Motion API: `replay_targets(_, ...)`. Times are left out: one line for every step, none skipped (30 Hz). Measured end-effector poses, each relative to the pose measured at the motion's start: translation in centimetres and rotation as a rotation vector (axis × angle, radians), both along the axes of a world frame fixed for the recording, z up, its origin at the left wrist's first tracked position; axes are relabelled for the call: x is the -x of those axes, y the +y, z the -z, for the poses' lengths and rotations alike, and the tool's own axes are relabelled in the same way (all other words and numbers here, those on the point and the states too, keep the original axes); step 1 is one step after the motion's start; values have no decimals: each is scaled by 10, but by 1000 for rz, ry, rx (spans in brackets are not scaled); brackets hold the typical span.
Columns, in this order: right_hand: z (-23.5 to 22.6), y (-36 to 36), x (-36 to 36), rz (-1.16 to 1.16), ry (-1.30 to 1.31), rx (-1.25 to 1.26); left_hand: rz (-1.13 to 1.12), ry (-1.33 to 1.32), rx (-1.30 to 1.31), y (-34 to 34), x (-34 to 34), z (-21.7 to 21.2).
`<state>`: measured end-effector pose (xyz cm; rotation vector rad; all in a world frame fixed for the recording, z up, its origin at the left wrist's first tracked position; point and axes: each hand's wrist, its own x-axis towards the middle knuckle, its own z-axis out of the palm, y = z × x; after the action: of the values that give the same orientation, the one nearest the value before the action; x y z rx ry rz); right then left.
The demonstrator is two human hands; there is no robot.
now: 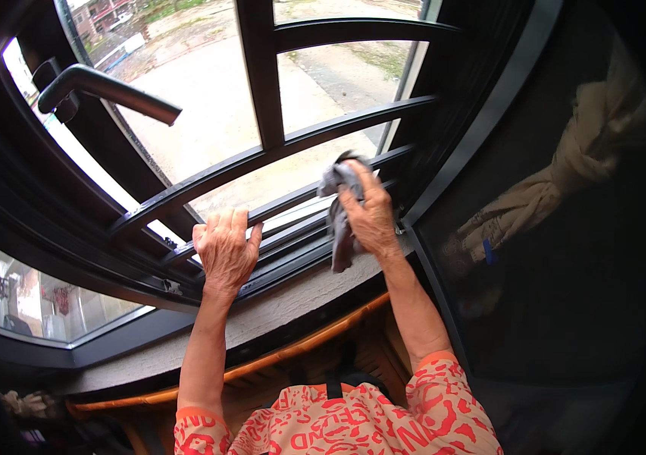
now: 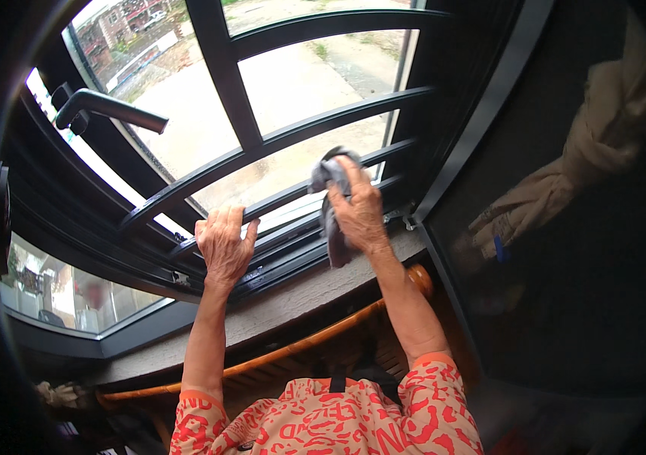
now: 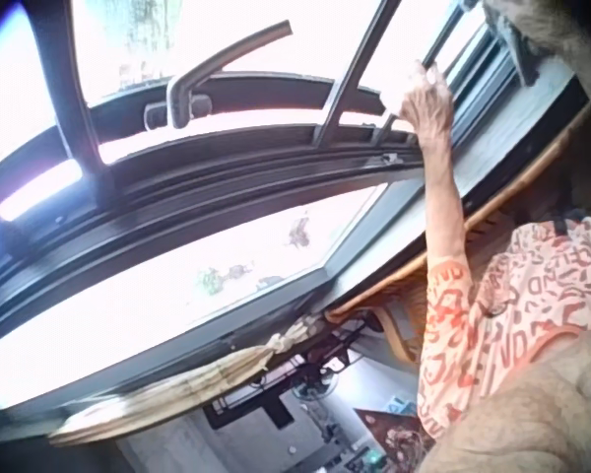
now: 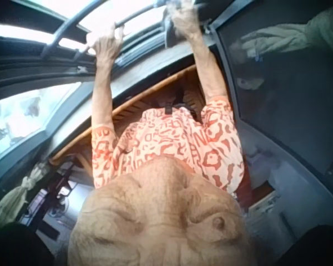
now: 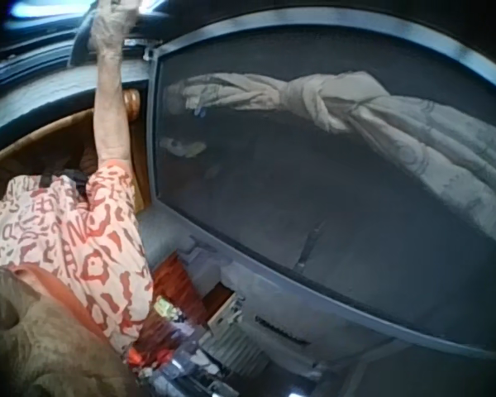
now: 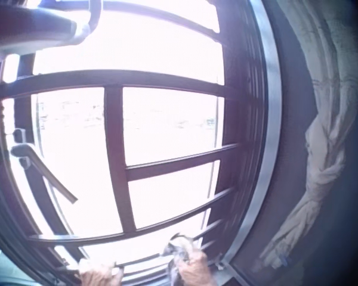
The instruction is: The person cleans the window frame and screen using a cloth. They wipe the metal frame, the screen mesh, and the window handle, moving systematically along the window structure.
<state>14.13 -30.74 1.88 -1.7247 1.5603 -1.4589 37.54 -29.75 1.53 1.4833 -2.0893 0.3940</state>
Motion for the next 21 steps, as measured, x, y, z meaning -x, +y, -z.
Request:
replay_targets(-10, -2, 7, 48, 140, 99, -9, -2, 8, 0, -1, 0)
replay_targets(-11, -8, 21, 101, 349, 224, -11, 0, 18, -1, 1, 0)
replay_targets(-16, -12, 31, 96, 503, 222, -19, 8, 8, 0, 1, 1)
replay_targets(-21, -15, 40, 89, 656, 225, -18, 8, 11, 1, 1, 0)
replay_targets(-19, -20, 51, 50, 700, 200, -14, 9, 12, 1, 2, -1)
replay_targets(-18, -26, 56, -2, 745, 177, -21, 12, 12, 2, 2, -2)
replay_targets(-20, -28, 58, -42, 764, 209, -31, 2, 31, 2, 2, -4)
replay_targets(-22, -29, 58, -81, 773, 181, -39, 6, 18, 2, 4, -4)
replay_targets(-21, -32, 56, -120, 777, 214, -37, 8, -4, 2, 3, -5)
replay_targets(-21, -34, 54, -159, 781, 248, -35, 12, -25, 3, 3, -5)
replay_targets(-19, -37, 50, -191, 786, 276, -40, 12, -23, 3, 4, -5)
replay_targets(-19, -38, 47, -219, 792, 306, -38, 8, -12, 2, 4, -3)
replay_targets(-18, -40, 44, -246, 798, 336, -45, 6, -23, 3, 5, -4)
replay_targets(-15, -43, 37, -277, 791, 407, -55, -2, -32, 4, 5, -5)
replay_targets(-15, -43, 28, -310, 788, 411, -63, 3, -26, 4, 4, -3)
replay_targets(-15, -43, 18, -342, 785, 414, -77, -7, -38, 6, 3, -3)
replay_targets(-13, -44, 10, -375, 802, 359, -79, -4, -29, 5, 4, -2)
replay_targets(-9, -46, -1, -438, 797, 404, -82, -4, -19, 5, 5, -1)
replay_targets(-7, -47, -14, -481, 801, 425, -88, -3, -44, 6, 6, -2)
replay_targets(-5, -48, -27, -526, 805, 447, -98, -2, -70, 6, 6, -4)
replay_targets(-9, -45, -40, -568, 802, 453, -98, -13, -52, 7, 5, -4)
